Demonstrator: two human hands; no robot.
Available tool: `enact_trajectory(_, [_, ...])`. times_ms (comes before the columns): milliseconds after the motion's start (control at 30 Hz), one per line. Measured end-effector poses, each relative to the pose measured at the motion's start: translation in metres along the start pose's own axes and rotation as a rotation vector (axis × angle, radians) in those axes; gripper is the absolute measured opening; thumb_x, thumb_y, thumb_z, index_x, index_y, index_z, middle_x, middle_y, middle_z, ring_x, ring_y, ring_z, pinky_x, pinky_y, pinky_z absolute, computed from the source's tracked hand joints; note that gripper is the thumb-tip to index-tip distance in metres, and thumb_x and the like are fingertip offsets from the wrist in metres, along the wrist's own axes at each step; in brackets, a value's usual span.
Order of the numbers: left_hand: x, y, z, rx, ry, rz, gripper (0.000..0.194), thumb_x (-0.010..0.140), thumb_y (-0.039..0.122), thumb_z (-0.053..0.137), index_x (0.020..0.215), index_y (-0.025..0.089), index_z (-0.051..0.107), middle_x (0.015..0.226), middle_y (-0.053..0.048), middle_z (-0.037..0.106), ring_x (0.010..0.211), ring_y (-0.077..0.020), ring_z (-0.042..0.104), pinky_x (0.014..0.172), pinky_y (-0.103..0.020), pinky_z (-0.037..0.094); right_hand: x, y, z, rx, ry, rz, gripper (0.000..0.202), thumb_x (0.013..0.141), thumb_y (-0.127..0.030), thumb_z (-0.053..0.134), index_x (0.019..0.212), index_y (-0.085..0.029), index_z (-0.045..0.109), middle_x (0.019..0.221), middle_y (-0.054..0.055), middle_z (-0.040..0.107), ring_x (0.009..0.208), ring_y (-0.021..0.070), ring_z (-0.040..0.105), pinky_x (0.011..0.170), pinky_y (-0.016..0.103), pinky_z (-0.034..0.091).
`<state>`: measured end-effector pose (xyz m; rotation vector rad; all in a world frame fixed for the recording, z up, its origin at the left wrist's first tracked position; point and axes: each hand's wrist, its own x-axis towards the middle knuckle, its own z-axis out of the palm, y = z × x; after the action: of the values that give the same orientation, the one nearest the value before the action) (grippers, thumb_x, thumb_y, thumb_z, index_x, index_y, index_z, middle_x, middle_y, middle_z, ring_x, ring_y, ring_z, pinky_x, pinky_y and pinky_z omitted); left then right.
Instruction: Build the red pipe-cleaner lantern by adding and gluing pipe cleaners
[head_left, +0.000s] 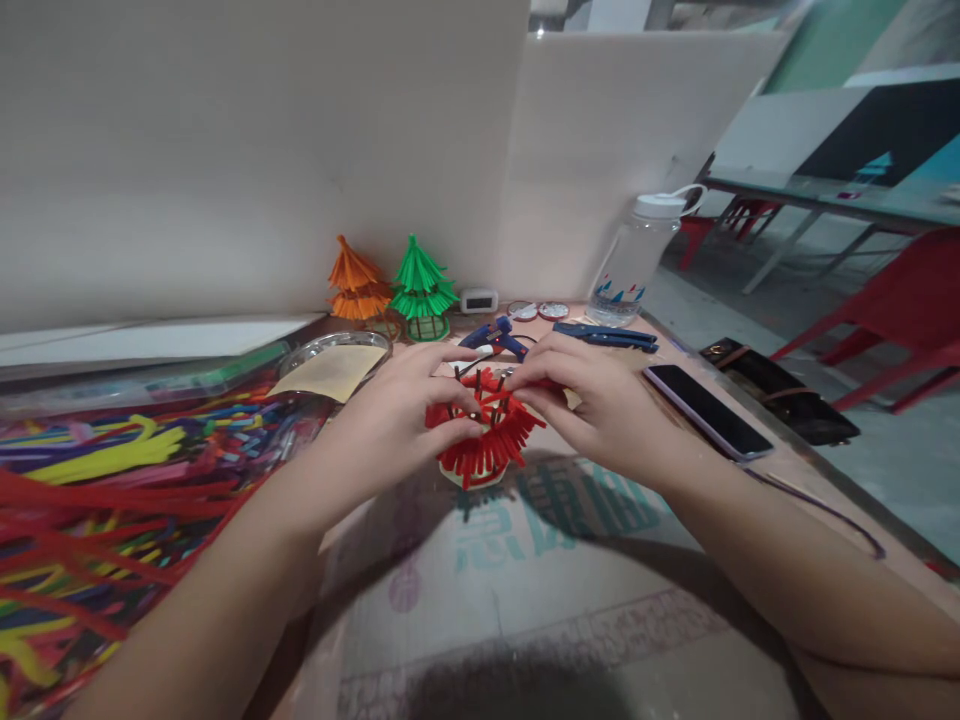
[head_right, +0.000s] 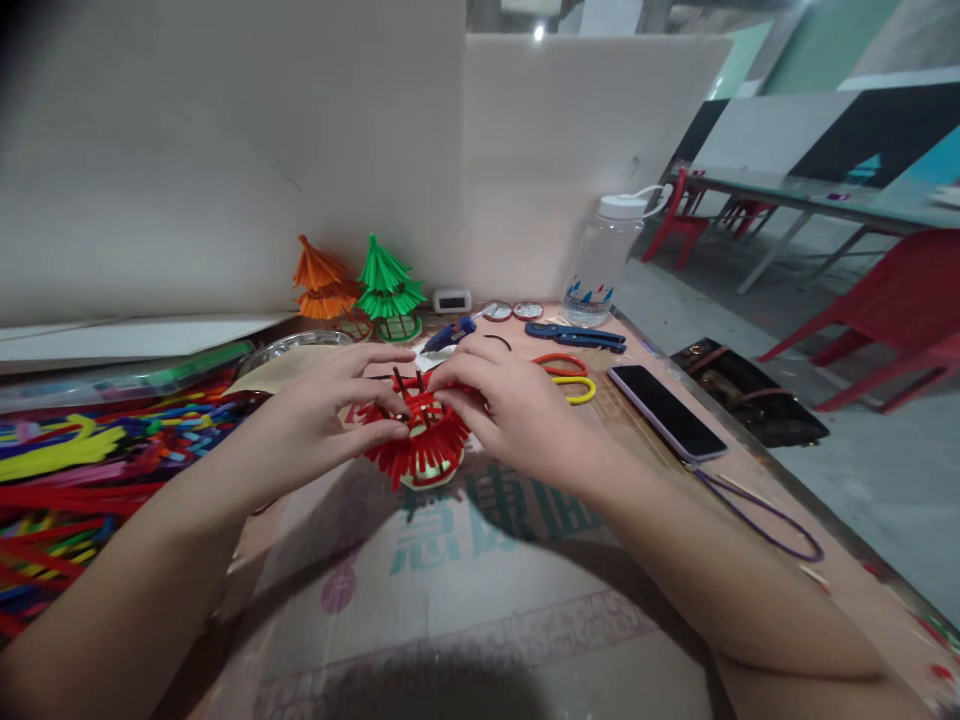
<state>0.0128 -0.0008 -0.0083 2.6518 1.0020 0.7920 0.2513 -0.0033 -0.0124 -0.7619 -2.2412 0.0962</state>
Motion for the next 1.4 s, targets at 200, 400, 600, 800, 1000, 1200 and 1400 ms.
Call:
enact_trajectory(200, [0.003,0.002,0.002,-0.034,-0.009,0.002,0.011,0.094,0.026,0.067,0.093,0.023,0.077,0.133,-0.009,0.063,0.129,-0.0277,0.055,0.109,-0.052,0.045,0.001,-0.001,0.005,-0.008,-0.042,-0.017,0.012,0.093,-0.009,0.061,0.094,-0.017,0.069,0.094,0.006,0.064,0.085,0.017,0.059,0.074,0.029,0.048])
enact_trajectory(400, [0.001,-0.001,-0.001,-0.066,-0.027,-0.029,0.01,0.092,0.029,0.07,0.1,0.027,0.076,0.14,-0.005,0.06,0.132,-0.0278,0.053,0.113,-0.052,0.042,0.0,0.0,0.009,0.0,0.035,-0.017,0.014,0.093,-0.007,0.06,0.097,-0.018,0.067,0.095,0.006,0.067,0.089,0.0175,0.061,0.079,0.03,0.05])
enact_trajectory(600, [-0.004,-0.004,-0.006,-0.028,-0.032,-0.044,0.042,0.092,0.031,0.069,0.133,0.032,0.063,0.153,-0.006,0.049,0.14,-0.0297,0.046,0.117,-0.052,0.039,-0.002,0.002,0.004,0.016,0.061,-0.011,0.017,0.092,-0.004,0.058,0.098,-0.017,0.067,0.096,0.007,0.068,0.091,0.018,0.062,0.08,0.03,0.049])
enact_trajectory(800, [-0.007,-0.009,-0.017,0.062,-0.016,-0.012,0.031,0.096,0.028,0.062,0.126,0.031,0.068,0.147,-0.006,0.053,0.139,-0.0287,0.047,0.116,-0.05,0.04,0.001,0.004,-0.008,-0.022,0.116,0.006,0.017,0.094,-0.007,0.056,0.098,-0.021,0.066,0.09,0.005,0.067,0.087,0.0193,0.061,0.078,0.033,0.048])
enact_trajectory(1000, [-0.005,-0.011,-0.007,0.005,-0.052,-0.061,0.069,0.085,0.049,0.075,0.146,0.032,0.047,0.157,-0.01,0.043,0.146,-0.0333,0.039,0.119,-0.054,0.036,0.0,0.005,-0.004,-0.036,0.053,0.0,0.016,0.093,-0.008,0.056,0.097,-0.021,0.065,0.094,0.006,0.067,0.09,0.0195,0.062,0.078,0.033,0.05])
enact_trajectory(1200, [-0.001,-0.009,0.005,0.018,-0.07,-0.122,0.077,0.083,0.048,0.077,0.147,0.026,0.041,0.154,-0.014,0.044,0.143,-0.0348,0.042,0.115,-0.054,0.039,-0.001,0.004,0.004,-0.033,0.007,0.01,0.016,0.093,-0.008,0.056,0.097,-0.021,0.065,0.096,0.007,0.067,0.092,0.0196,0.062,0.079,0.032,0.051])
enact_trajectory(1400, [0.0,-0.008,0.004,0.0,-0.084,-0.126,0.078,0.085,0.041,0.075,0.151,0.029,0.034,0.147,-0.013,0.052,0.134,-0.0345,0.052,0.112,-0.053,0.04,-0.001,0.003,0.007,-0.027,0.022,0.008,0.015,0.093,-0.006,0.056,0.096,-0.019,0.065,0.094,0.006,0.067,0.09,0.0186,0.062,0.08,0.032,0.05])
